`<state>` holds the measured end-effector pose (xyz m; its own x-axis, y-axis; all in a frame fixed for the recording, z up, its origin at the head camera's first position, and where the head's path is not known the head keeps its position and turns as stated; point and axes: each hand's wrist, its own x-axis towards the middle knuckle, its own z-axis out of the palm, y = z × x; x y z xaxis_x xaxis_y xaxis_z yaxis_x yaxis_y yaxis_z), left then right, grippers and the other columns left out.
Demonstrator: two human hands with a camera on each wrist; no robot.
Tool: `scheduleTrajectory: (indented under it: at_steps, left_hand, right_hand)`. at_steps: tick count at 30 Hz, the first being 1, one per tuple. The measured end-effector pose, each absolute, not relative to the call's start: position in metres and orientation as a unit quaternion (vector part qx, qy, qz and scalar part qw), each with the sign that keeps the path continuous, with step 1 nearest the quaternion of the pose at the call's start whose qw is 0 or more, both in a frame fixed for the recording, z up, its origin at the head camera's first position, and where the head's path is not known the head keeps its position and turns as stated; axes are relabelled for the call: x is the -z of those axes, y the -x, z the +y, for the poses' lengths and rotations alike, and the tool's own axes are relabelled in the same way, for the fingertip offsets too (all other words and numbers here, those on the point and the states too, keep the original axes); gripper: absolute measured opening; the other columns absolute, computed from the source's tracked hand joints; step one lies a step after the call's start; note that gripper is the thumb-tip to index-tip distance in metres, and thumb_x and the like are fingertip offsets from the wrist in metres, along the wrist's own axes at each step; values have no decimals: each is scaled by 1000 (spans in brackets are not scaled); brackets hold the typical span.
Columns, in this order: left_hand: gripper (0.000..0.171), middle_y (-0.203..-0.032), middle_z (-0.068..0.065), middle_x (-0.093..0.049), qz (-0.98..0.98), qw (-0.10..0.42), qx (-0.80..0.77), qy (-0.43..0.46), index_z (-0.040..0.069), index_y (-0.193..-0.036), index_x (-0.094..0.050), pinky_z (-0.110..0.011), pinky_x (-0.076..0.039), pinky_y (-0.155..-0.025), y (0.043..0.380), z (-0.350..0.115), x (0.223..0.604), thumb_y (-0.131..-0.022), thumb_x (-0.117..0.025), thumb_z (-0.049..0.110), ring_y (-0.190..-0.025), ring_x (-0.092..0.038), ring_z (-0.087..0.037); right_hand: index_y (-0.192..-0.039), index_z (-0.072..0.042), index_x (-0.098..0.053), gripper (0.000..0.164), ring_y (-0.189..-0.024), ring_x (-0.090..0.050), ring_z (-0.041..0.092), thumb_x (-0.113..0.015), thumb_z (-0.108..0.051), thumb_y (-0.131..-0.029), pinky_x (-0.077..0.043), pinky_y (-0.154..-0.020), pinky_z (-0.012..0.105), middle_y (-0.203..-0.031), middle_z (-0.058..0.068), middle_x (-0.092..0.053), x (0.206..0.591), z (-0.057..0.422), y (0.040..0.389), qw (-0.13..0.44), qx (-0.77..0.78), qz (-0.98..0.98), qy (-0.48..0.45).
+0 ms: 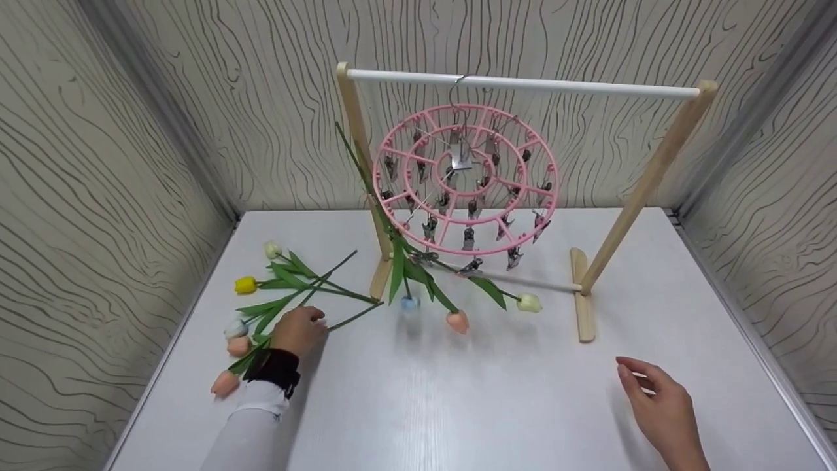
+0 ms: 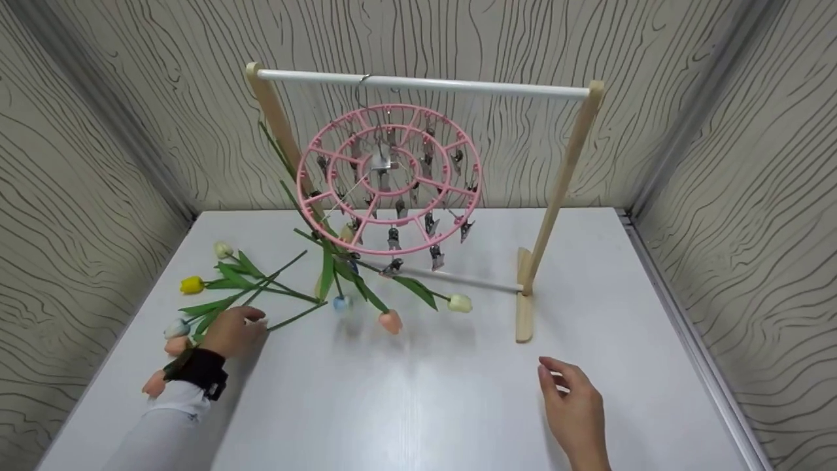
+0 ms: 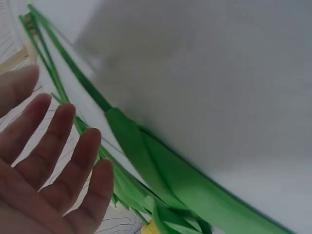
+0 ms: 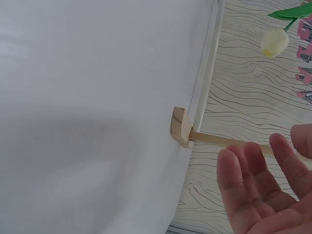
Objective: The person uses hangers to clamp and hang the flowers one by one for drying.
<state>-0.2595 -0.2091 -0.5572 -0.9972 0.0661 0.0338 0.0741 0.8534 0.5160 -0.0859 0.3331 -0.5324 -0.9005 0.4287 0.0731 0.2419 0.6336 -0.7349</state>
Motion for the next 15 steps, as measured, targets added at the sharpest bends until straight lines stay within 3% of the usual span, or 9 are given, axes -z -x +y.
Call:
scheduleTrajectory:
  at_steps: [9,15]
  left_hand:
    - [13,-88,-8,-68,-978,21,200,59,6,-89,-71,-51,-47,-71,250,-212,561,-77,-67,3,-83,-62,-30]
    - [10,-78,-5,-66,-979,-3,186,87,8,-78,-70,-44,-48,-66,245,-210,557,-77,-64,-1,-74,-60,-25]
  right_hand:
    - [-114,-15,-64,36,-85,-54,-6,-57,-40,-89,-45,-66,11,-113,5,-63,528,331,79,110,-404,-888,192]
    - [-113,-16,-65,36,-84,-55,-5,-57,-41,-89,-45,-66,11,-111,3,-64,530,327,76,110,-407,-885,197]
